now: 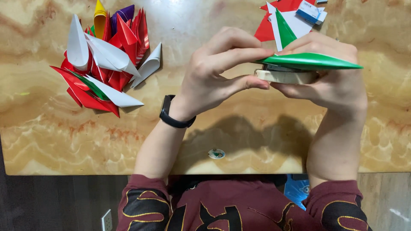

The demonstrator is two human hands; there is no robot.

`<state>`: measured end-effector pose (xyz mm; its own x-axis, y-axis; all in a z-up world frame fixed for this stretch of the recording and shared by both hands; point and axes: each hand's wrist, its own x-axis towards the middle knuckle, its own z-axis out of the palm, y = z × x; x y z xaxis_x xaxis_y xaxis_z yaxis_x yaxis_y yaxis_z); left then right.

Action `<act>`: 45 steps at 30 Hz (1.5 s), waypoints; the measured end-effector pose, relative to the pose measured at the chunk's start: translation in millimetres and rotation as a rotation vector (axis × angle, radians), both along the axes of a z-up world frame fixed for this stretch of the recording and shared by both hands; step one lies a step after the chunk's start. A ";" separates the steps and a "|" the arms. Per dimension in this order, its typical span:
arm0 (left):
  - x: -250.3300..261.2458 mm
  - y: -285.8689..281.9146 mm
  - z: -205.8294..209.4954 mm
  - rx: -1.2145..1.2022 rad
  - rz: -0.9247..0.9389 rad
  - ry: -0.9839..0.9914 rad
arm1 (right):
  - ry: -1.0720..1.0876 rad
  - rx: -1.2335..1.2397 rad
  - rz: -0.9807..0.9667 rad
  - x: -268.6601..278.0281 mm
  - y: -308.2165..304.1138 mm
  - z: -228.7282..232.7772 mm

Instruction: Fold colored paper into cone shapes and secure them with a stapler.

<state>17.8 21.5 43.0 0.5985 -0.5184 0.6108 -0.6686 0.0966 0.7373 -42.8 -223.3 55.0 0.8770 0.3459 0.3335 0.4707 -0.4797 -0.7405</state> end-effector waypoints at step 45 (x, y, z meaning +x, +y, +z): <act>-15.8 26.8 -73.2 0.291 0.623 -0.251 | 0.470 0.207 0.012 -6.3 -21.8 -73.8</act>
<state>2.1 48.3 -30.2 0.6952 -0.2899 0.6578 -0.6880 -0.5333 0.4922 -49.2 -245.1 -18.8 0.9451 0.3250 -0.0334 0.0686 -0.2975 -0.9522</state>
